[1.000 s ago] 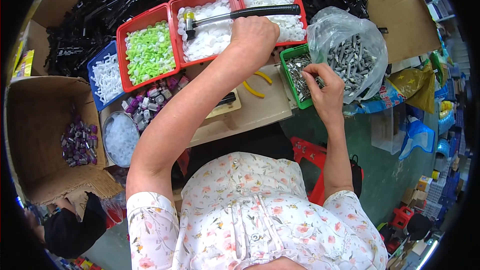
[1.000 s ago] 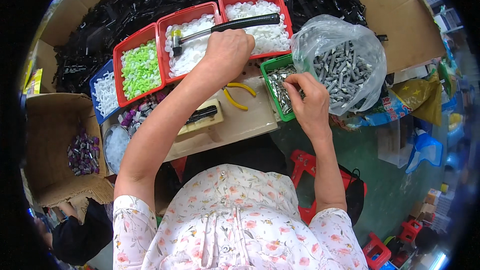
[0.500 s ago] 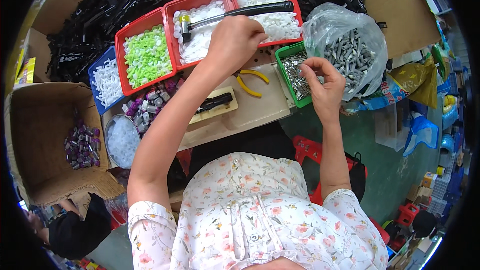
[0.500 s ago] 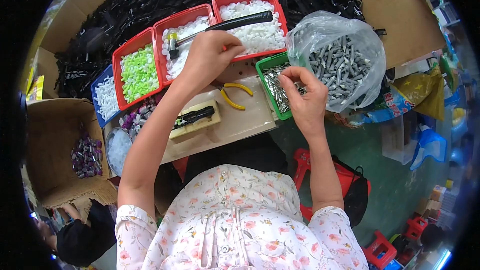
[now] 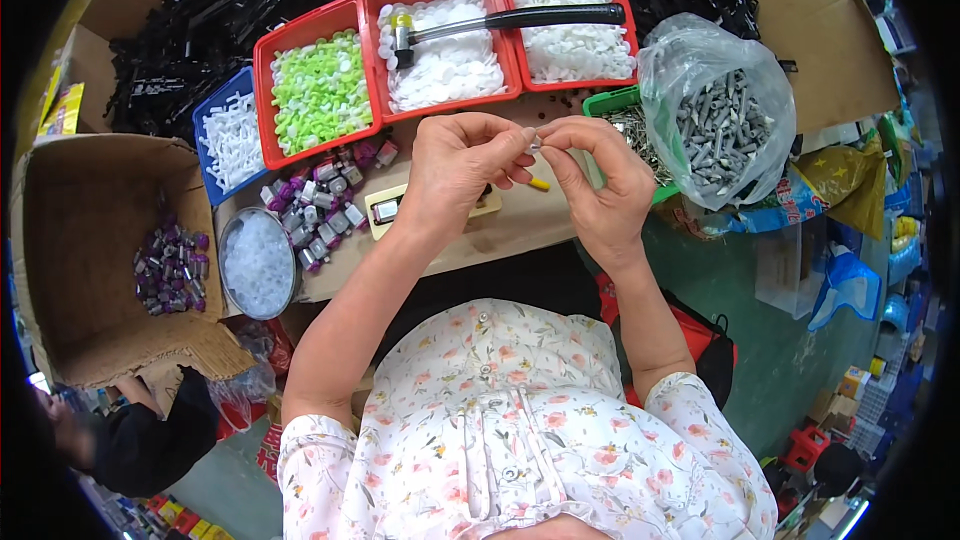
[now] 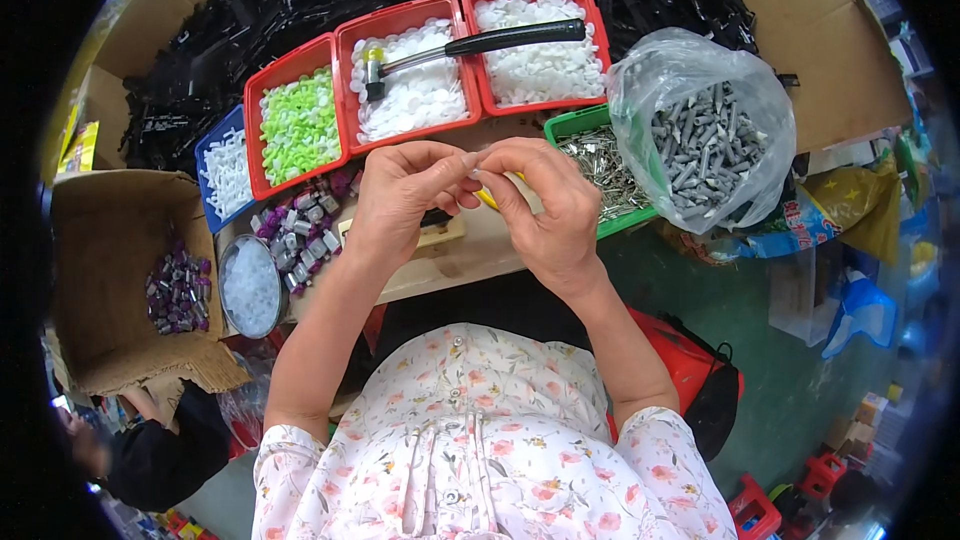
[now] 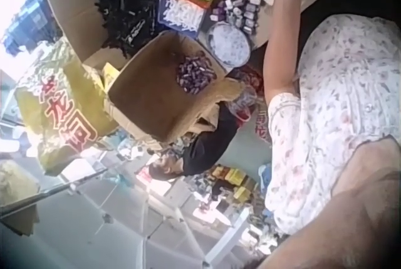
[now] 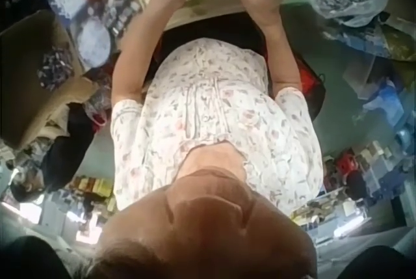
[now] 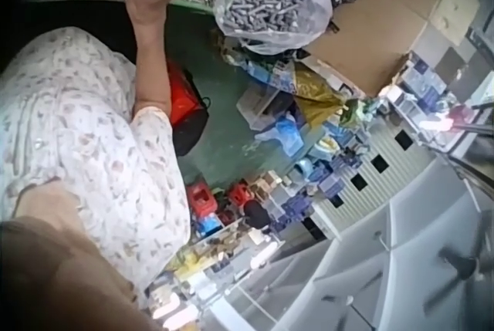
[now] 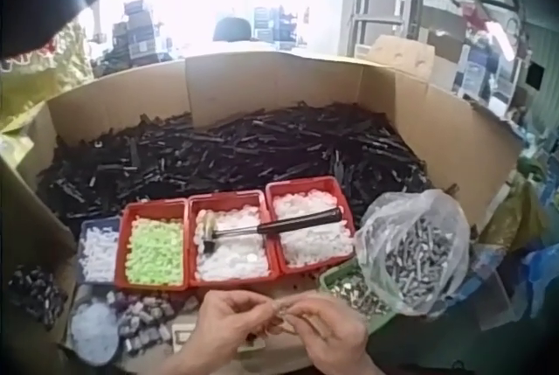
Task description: Assembling small plastic and metal components using a jig and pliers at a workbench.
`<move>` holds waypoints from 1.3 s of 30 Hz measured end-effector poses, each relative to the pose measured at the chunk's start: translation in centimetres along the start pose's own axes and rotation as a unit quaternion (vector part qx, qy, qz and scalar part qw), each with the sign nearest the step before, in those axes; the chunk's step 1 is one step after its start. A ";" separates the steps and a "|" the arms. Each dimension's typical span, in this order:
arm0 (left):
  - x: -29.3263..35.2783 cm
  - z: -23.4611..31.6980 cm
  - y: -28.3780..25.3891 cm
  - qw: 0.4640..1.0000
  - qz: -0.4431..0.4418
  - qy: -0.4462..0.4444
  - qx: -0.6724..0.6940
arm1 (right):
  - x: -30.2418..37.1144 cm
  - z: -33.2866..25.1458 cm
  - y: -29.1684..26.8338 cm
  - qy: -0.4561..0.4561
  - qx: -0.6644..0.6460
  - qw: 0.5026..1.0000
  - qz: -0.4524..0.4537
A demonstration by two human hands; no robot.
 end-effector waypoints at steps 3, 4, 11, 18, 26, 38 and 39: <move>0.4 -0.2 -0.6 1.000 0.009 0.005 0.008 | -0.1 -0.5 0.4 -0.037 0.036 0.998 -0.017; 0.5 -0.3 -0.7 1.000 0.015 0.013 0.010 | 0.0 -0.6 0.6 -0.057 0.061 0.996 -0.020; 1.5 -0.4 -1.0 0.995 0.058 0.064 -0.044 | -0.2 -1.7 1.7 -0.155 0.173 0.970 -0.067; 1.5 -1.4 -1.8 0.990 -0.016 -0.042 0.132 | 0.1 -0.8 1.4 -0.012 0.004 0.999 -0.048; 1.7 -3.4 -2.0 0.939 -0.177 -0.129 0.266 | 0.7 -0.4 1.1 -0.056 -0.024 0.996 -0.069; 3.1 -3.9 -1.9 0.939 -0.168 -0.139 0.267 | 0.4 -1.3 0.9 -0.059 -0.089 0.988 -0.112; 3.2 -3.8 -2.0 0.950 -0.143 -0.119 0.249 | 0.4 -1.3 0.9 -0.060 -0.089 0.988 -0.113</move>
Point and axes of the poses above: each hand's wrist, its own x-axis away from the middle knuckle, its own y-axis out of the palm, z = x × y, the point moved 3 cm from there along -x, towards the middle knuckle, and after that the axes turned 12 degrees about -y, right-handed, at the moved point
